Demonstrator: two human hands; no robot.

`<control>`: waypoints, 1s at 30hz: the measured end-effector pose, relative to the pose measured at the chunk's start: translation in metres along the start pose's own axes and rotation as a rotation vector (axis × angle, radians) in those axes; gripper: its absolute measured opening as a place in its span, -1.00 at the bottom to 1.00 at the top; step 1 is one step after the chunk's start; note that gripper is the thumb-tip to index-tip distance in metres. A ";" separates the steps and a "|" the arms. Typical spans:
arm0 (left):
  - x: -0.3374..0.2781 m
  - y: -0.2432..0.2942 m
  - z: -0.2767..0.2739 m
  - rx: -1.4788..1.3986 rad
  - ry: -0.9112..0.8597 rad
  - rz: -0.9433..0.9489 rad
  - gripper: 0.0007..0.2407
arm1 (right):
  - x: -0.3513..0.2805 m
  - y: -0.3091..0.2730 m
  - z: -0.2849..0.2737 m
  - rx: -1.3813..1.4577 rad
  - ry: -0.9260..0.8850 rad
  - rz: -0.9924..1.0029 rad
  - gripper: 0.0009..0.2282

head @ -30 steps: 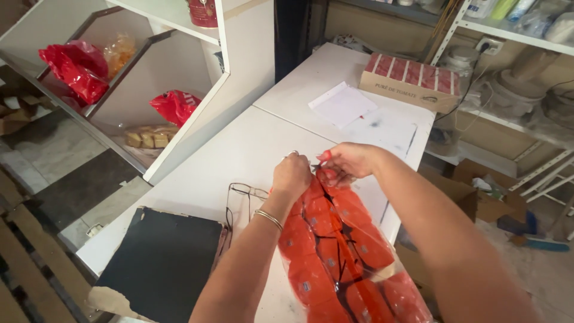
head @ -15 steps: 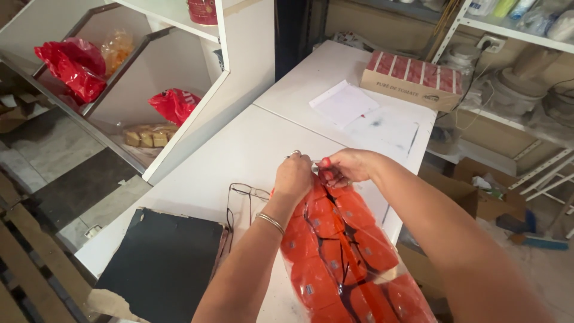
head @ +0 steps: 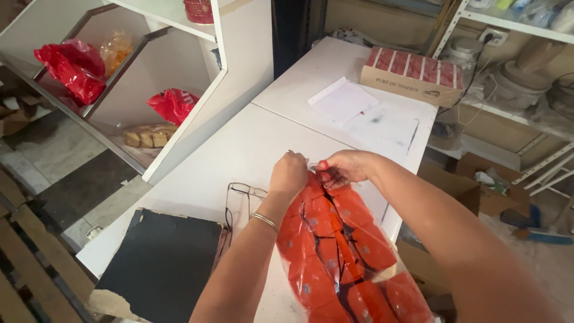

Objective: Processing a retail order by sealing a multi-pack of drinks with a tape dispenser and performing administrative tasks with a calculator and paperwork at a checkout counter.

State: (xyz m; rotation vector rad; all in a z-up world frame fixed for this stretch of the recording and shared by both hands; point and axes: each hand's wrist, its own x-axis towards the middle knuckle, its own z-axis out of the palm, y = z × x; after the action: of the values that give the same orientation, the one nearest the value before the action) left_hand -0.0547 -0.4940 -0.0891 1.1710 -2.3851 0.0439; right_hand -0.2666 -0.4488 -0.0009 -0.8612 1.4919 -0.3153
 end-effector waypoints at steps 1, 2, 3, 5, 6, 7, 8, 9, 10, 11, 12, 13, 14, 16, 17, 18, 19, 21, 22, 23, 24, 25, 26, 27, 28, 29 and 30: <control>-0.001 0.001 -0.005 0.001 -0.003 0.001 -0.80 | -0.003 -0.002 0.002 0.003 -0.001 0.000 -0.64; -0.002 0.002 -0.011 -0.005 -0.018 -0.008 -0.77 | -0.006 -0.004 0.005 0.004 -0.005 0.012 -0.65; -0.002 0.004 -0.017 -0.012 -0.028 -0.021 -0.74 | -0.010 -0.008 0.005 -0.001 -0.008 0.023 -0.65; -0.002 0.003 -0.019 -0.135 -0.040 -0.074 -0.78 | -0.002 -0.016 0.007 -0.015 -0.018 0.039 -0.62; -0.002 0.002 -0.020 -0.258 -0.053 -0.125 -0.82 | 0.002 -0.019 0.007 -0.026 -0.027 0.055 -0.58; -0.004 0.002 -0.022 -0.255 -0.055 -0.126 -0.82 | 0.007 -0.021 0.007 -0.025 -0.030 0.055 -0.58; -0.005 0.003 -0.025 -0.271 -0.048 -0.127 -0.83 | 0.013 -0.023 0.007 -0.036 -0.020 0.071 -0.55; -0.006 0.005 -0.026 -0.289 -0.041 -0.128 -0.84 | 0.018 -0.024 0.005 -0.047 -0.008 0.089 -0.51; -0.005 0.003 -0.023 -0.290 -0.043 -0.128 -0.84 | 0.019 -0.021 0.004 -0.046 -0.008 0.090 -0.51; -0.005 0.001 -0.019 -0.284 -0.042 -0.133 -0.83 | 0.020 -0.017 0.003 -0.033 0.000 0.067 -0.57; -0.004 0.000 -0.016 -0.278 -0.042 -0.138 -0.81 | 0.021 -0.014 0.002 -0.020 0.008 0.044 -0.63; -0.003 0.000 -0.012 -0.279 -0.040 -0.140 -0.81 | 0.018 -0.012 0.001 -0.023 0.008 0.045 -0.63; -0.002 0.000 -0.008 -0.253 -0.040 -0.141 -0.80 | 0.015 -0.009 0.000 -0.021 0.017 0.035 -0.66; 0.001 -0.004 -0.003 -0.219 -0.039 -0.138 -0.79 | 0.012 -0.008 0.001 -0.015 0.025 0.018 -0.68; 0.001 -0.005 0.000 -0.115 -0.043 -0.105 -0.82 | 0.009 -0.008 0.002 -0.015 0.023 0.015 -0.69; 0.001 -0.006 0.004 -0.010 -0.048 -0.073 -0.84 | 0.007 -0.007 0.003 -0.015 0.022 0.011 -0.70; 0.001 -0.006 0.004 -0.009 -0.047 -0.075 -0.84 | 0.005 -0.008 0.004 -0.017 0.021 0.011 -0.70; 0.001 -0.006 0.005 -0.125 -0.024 -0.091 -0.82 | 0.002 -0.009 0.006 -0.024 0.015 -0.002 -0.71; 0.002 -0.008 0.001 -0.123 -0.023 -0.092 -0.82 | -0.002 -0.017 0.010 -0.025 0.014 -0.003 -0.71; 0.000 -0.007 -0.001 -0.207 -0.025 -0.121 -0.86 | -0.007 -0.021 0.014 0.007 0.014 0.025 -0.64; -0.001 -0.006 -0.004 -0.291 -0.026 -0.150 -0.88 | -0.012 -0.026 0.017 0.040 0.014 0.053 -0.56; -0.001 -0.006 -0.003 -0.291 -0.025 -0.149 -0.88 | -0.003 -0.024 0.014 0.040 0.015 0.052 -0.56; 0.000 -0.006 -0.003 -0.312 -0.032 -0.163 -0.87 | 0.006 -0.023 0.011 0.037 0.020 0.052 -0.59; -0.001 -0.006 -0.002 -0.332 -0.040 -0.178 -0.85 | 0.015 -0.021 0.008 0.034 0.023 0.055 -0.62; -0.002 -0.005 -0.005 -0.332 -0.042 -0.179 -0.85 | 0.020 -0.017 0.006 0.034 0.022 0.056 -0.62; -0.002 -0.003 -0.008 -0.317 -0.027 -0.183 -0.82 | 0.025 -0.011 0.003 0.016 0.033 0.048 -0.67; -0.003 -0.001 -0.010 -0.302 -0.013 -0.188 -0.79 | 0.029 -0.006 0.001 -0.003 0.043 0.040 -0.72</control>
State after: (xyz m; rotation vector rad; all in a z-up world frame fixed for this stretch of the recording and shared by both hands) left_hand -0.0483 -0.4902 -0.0814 1.2406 -2.1852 -0.3728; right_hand -0.2608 -0.4723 -0.0181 -0.8302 1.5484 -0.3036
